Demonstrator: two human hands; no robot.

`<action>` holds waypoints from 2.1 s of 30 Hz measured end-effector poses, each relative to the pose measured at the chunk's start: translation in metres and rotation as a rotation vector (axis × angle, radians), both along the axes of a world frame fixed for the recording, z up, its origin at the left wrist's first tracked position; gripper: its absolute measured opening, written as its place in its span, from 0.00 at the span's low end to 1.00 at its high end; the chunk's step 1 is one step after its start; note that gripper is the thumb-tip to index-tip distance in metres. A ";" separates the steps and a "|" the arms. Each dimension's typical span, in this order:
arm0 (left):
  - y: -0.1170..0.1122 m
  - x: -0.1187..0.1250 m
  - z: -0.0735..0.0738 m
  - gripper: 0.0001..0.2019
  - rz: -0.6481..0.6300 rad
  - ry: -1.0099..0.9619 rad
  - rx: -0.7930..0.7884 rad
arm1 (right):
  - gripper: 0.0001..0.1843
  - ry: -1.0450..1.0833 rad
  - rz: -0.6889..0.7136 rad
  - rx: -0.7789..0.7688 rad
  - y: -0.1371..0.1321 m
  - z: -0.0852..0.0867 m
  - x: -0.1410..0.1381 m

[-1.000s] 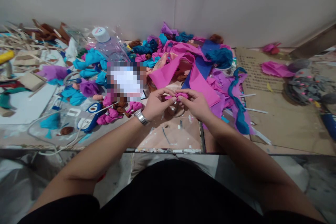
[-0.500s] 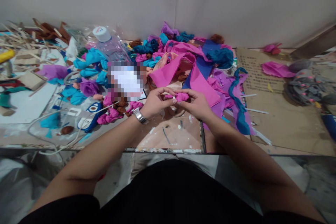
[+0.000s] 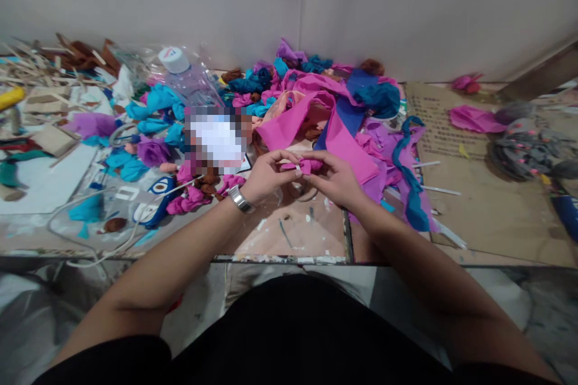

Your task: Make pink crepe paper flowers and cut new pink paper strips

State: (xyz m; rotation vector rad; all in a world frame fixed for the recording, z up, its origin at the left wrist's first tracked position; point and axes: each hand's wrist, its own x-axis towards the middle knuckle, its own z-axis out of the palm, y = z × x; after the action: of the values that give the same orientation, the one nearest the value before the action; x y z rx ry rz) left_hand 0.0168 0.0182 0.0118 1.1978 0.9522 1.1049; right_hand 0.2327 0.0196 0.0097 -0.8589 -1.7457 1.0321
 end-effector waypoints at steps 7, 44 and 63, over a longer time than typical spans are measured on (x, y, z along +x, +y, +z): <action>-0.001 0.001 -0.001 0.20 -0.038 -0.054 -0.073 | 0.11 -0.094 0.018 0.250 -0.003 0.008 0.002; -0.012 0.010 0.003 0.18 0.011 0.200 0.242 | 0.14 0.072 -0.163 -0.254 -0.006 0.004 -0.008; -0.013 0.007 0.008 0.14 0.050 0.264 0.327 | 0.20 0.269 -0.039 -0.494 -0.002 -0.001 -0.009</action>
State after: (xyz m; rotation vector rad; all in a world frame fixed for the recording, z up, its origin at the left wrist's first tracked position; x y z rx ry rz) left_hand 0.0242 0.0053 0.0198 1.6247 1.0309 1.1923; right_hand 0.2240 0.0179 0.0083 -0.9946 -1.2604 1.5098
